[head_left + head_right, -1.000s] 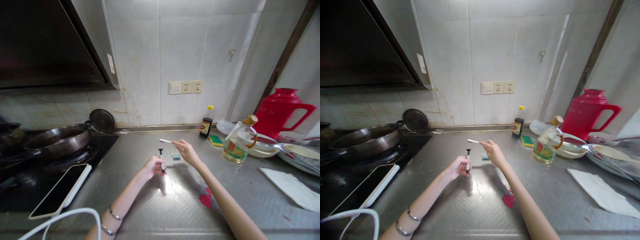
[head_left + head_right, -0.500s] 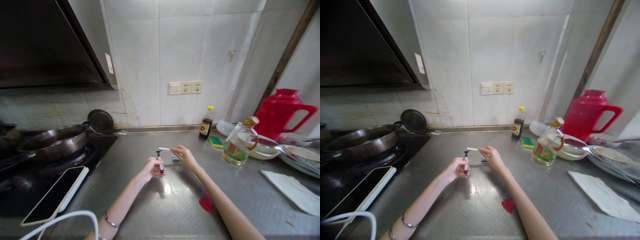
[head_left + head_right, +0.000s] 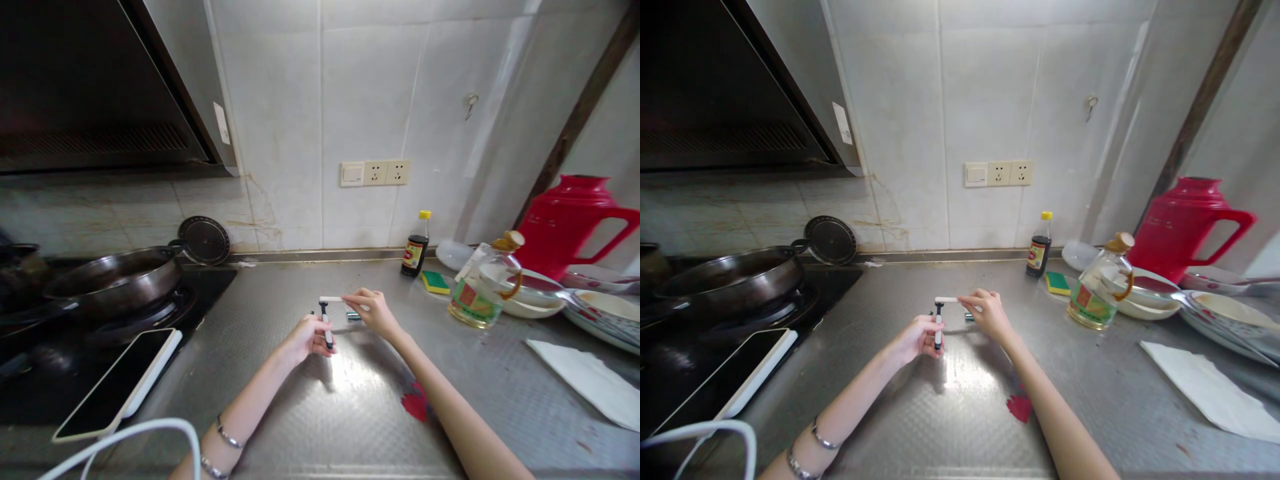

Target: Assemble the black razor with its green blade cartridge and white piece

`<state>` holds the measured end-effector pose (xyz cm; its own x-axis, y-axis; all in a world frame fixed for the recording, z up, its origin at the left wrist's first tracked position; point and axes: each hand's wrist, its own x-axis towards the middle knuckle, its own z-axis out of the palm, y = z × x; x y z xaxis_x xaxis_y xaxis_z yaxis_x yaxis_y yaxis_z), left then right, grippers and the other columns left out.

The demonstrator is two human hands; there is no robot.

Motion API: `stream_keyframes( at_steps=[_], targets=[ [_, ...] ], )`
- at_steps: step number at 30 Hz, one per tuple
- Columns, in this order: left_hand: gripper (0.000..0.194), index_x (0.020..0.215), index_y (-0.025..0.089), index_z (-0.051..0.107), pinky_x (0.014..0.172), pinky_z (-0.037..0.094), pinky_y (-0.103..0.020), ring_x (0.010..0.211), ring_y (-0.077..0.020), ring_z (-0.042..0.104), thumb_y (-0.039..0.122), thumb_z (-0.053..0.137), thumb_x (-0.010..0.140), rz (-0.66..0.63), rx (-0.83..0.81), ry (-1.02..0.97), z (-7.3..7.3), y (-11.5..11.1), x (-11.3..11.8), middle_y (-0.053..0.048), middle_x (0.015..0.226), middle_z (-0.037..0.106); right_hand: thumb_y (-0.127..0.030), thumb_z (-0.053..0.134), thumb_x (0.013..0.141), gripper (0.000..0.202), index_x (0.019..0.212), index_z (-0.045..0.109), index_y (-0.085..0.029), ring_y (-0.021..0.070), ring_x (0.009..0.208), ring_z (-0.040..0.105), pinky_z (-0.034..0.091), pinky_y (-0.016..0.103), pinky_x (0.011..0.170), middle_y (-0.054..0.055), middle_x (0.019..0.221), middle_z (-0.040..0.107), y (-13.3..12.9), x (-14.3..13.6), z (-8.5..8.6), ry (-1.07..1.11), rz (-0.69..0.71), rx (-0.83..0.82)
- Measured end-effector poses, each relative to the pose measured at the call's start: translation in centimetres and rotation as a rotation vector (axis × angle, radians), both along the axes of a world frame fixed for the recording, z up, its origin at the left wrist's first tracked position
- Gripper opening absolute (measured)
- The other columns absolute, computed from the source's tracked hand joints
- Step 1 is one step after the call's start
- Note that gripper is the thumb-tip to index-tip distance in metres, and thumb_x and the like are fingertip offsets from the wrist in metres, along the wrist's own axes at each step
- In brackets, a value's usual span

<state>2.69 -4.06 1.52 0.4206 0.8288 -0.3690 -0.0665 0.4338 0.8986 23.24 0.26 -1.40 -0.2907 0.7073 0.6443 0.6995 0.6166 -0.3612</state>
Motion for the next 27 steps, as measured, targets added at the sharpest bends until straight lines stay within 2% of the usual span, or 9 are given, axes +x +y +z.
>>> stream_keyframes(
  at_steps=[17,23,27],
  targets=[
    [0.012,0.079,0.014,0.048,0.038,0.047,-0.023,0.043,-0.0166,0.06,0.02,0.054,0.071,-0.022,0.009,-0.004,-0.35,0.02,0.08,-0.005,0.055,0.061,-0.033,0.052,0.085,0.025,0.098,0.07,-0.022,0.0163,0.074,0.063,0.047,0.025,0.069,0.007,0.083,0.068,-0.11,0.16,0.49,0.167,0.137,-0.059],
    [0.016,0.082,0.015,0.046,0.037,0.045,-0.022,0.043,-0.0169,0.06,0.021,0.054,0.07,-0.02,0.016,0.014,-0.28,-0.13,0.18,-0.004,0.056,0.061,-0.034,0.052,0.084,0.025,0.097,0.07,-0.023,0.017,0.073,0.063,0.047,0.027,0.069,0.006,0.082,0.068,0.01,0.53,0.35,0.166,0.09,-0.078],
    [0.015,0.082,0.015,0.045,0.037,0.045,-0.022,0.042,-0.0167,0.06,0.02,0.053,0.07,-0.027,0.014,0.022,-0.27,-0.12,0.25,-0.005,0.056,0.061,-0.033,0.052,0.085,0.025,0.097,0.07,-0.022,0.0166,0.074,0.062,0.046,0.026,0.069,0.006,0.083,0.068,-0.11,0.48,0.47,0.179,0.131,-0.096]
  ],
)
